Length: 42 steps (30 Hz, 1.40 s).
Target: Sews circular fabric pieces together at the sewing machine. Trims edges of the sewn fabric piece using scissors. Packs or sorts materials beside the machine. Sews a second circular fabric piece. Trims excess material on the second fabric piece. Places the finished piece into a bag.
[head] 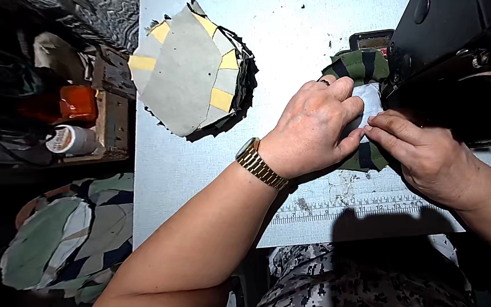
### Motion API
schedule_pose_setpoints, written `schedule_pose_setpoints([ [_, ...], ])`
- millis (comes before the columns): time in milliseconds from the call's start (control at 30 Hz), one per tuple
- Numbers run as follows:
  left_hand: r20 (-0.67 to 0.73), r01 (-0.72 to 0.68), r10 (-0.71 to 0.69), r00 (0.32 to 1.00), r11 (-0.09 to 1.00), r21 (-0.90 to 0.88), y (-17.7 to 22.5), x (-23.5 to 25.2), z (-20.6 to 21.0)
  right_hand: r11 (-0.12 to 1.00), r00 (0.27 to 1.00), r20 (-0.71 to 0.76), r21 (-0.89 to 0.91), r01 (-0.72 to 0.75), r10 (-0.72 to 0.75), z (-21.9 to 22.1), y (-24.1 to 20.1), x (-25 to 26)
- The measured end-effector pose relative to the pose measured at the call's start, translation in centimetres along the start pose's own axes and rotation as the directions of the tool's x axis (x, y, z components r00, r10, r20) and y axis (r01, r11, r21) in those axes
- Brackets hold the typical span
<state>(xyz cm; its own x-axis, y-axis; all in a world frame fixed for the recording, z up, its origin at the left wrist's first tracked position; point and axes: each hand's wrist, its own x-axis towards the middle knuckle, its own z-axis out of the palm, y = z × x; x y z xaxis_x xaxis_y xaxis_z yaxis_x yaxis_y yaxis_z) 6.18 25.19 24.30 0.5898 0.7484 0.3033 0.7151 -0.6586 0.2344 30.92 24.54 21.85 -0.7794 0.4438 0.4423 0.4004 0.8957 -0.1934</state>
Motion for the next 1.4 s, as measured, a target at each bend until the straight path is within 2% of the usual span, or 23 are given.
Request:
schedule_pose_setpoints([
  [133, -0.060, -0.004, 0.001, 0.998, 0.998, -0.058, -0.8, 0.2, 0.5, 1.000, 1.000, -0.005, -0.021, 0.006, -0.006, -0.1, 0.1, 0.0],
  [500, -0.004, 0.035, -0.035, 0.999, 0.999, -0.025, -0.5, 0.0, 0.0, 0.997, 0.996, -0.037, -0.021, -0.079, 0.078, -0.9, 1.0, -0.7],
  [767, 0.014, 0.020, -0.021, 1.000, 1.000, 0.013, 0.5, 0.0, 0.0, 0.994, 0.988, -0.132, -0.053, -0.093, 0.086, -1.1, 0.9, -0.7],
  [867, 0.013, 0.019, -0.019, 1.000, 1.000, 0.001, 0.3, 0.0, -0.1, 0.999, 0.997, -0.067, -0.010, -0.036, 0.035, -0.6, 0.3, -0.6],
  [967, -0.059, 0.002, -0.005, 0.998, 0.999, -0.052, -0.3, 0.2, 0.3, 0.999, 1.000, 0.001, 0.034, 0.003, -0.003, -0.1, 0.3, -0.4],
  [1100, -0.062, -0.032, 0.025, 0.998, 0.994, -0.108, -1.2, 0.5, 0.9, 1.000, 1.000, -0.003, 0.007, 0.018, -0.018, -0.1, 0.3, -0.2],
  [1400, 0.003, 0.001, 0.000, 1.000, 0.998, -0.062, -1.3, 0.5, 0.7, 0.999, 0.999, -0.041, 0.009, -0.034, 0.034, -0.6, 0.6, -0.7],
])
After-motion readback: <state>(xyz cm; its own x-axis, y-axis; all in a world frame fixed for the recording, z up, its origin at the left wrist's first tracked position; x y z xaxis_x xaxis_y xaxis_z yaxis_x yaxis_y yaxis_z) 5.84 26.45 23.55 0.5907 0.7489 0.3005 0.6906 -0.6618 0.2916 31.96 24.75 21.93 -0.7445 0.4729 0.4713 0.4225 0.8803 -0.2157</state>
